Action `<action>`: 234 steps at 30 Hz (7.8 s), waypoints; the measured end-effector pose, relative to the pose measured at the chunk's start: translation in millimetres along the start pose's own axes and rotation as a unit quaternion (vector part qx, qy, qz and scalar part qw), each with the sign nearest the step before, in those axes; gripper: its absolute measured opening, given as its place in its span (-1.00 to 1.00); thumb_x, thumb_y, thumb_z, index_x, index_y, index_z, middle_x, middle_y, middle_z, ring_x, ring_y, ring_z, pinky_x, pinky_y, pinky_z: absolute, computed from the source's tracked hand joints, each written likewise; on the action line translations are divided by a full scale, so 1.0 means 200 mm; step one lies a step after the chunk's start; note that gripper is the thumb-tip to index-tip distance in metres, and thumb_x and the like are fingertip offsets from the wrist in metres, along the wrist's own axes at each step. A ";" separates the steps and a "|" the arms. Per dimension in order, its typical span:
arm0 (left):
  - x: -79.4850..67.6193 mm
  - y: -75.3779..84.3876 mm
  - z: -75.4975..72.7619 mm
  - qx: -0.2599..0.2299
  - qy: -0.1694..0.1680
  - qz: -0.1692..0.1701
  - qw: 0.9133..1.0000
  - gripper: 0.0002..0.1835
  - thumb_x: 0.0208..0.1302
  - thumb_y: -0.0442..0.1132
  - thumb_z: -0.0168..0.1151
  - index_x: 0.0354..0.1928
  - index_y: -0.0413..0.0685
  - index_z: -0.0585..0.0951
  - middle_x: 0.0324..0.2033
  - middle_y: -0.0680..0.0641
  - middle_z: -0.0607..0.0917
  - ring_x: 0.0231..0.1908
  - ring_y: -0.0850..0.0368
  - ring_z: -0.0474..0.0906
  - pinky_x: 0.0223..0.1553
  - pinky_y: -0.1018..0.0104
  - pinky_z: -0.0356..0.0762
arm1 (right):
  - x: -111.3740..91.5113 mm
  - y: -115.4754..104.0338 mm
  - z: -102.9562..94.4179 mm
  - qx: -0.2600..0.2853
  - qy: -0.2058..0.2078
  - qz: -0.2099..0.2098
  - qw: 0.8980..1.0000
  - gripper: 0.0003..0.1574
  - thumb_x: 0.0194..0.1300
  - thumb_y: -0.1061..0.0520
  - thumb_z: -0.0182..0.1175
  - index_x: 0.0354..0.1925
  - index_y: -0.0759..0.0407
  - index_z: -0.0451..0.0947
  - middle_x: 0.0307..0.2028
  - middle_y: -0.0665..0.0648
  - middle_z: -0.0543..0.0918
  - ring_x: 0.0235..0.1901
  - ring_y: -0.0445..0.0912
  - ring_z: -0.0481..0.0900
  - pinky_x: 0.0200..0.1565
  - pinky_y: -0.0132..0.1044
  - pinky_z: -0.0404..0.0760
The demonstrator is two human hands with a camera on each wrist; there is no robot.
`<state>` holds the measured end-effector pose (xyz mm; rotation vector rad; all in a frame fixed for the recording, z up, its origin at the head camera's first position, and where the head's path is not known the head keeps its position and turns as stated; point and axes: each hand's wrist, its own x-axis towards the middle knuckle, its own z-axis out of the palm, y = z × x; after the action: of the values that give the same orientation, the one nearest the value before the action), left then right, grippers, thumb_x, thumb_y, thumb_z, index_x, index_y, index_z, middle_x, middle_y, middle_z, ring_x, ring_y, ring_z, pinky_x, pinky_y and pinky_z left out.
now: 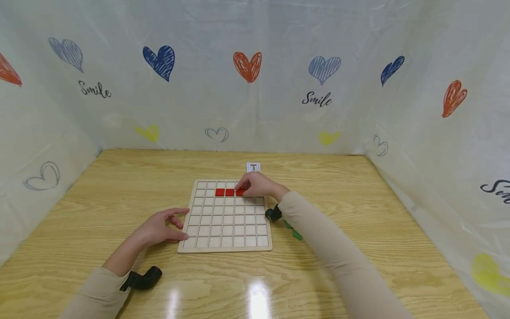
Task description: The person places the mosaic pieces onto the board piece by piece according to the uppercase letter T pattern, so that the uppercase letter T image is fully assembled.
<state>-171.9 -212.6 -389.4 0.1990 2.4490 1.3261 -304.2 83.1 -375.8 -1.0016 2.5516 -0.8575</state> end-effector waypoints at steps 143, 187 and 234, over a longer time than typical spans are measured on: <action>0.00 0.00 0.00 0.003 -0.003 -0.004 1.000 -0.13 -0.08 -0.24 0.49 0.28 -0.33 0.29 -0.34 -0.11 0.51 -0.46 0.09 0.41 -0.47 0.32 0.45 | -0.59 0.21 -0.11 0.003 0.046 -0.031 0.998 -0.79 0.11 0.34 0.27 -0.24 0.21 0.68 -0.27 0.01 0.58 -0.25 -0.15 0.50 -0.16 -0.29 0.51; -0.01 0.02 0.01 0.003 -0.002 0.005 1.000 -0.15 -0.09 -0.26 0.50 0.27 -0.33 0.31 -0.35 -0.11 0.50 -0.45 0.09 0.40 -0.46 0.32 0.45 | -0.27 0.01 0.00 0.043 0.035 -0.050 0.997 -0.78 0.12 0.31 0.30 -0.19 0.23 0.68 -0.24 0.03 0.59 -0.27 -0.17 0.48 -0.15 -0.37 0.50; -0.01 0.02 0.01 0.002 0.006 -0.002 1.000 -0.16 -0.07 -0.26 0.49 0.27 -0.34 0.31 -0.33 -0.13 0.49 -0.42 0.09 0.41 -0.45 0.33 0.44 | 0.01 -0.09 0.12 -0.014 -0.010 -0.053 0.998 -0.74 0.08 0.33 0.33 -0.19 0.25 0.68 -0.29 0.04 0.58 -0.30 -0.20 0.47 -0.22 -0.46 0.44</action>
<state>-169.7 -209.8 -386.5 0.1888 2.4598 1.3252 -285.6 61.5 -383.5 -1.1578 2.5191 -0.8372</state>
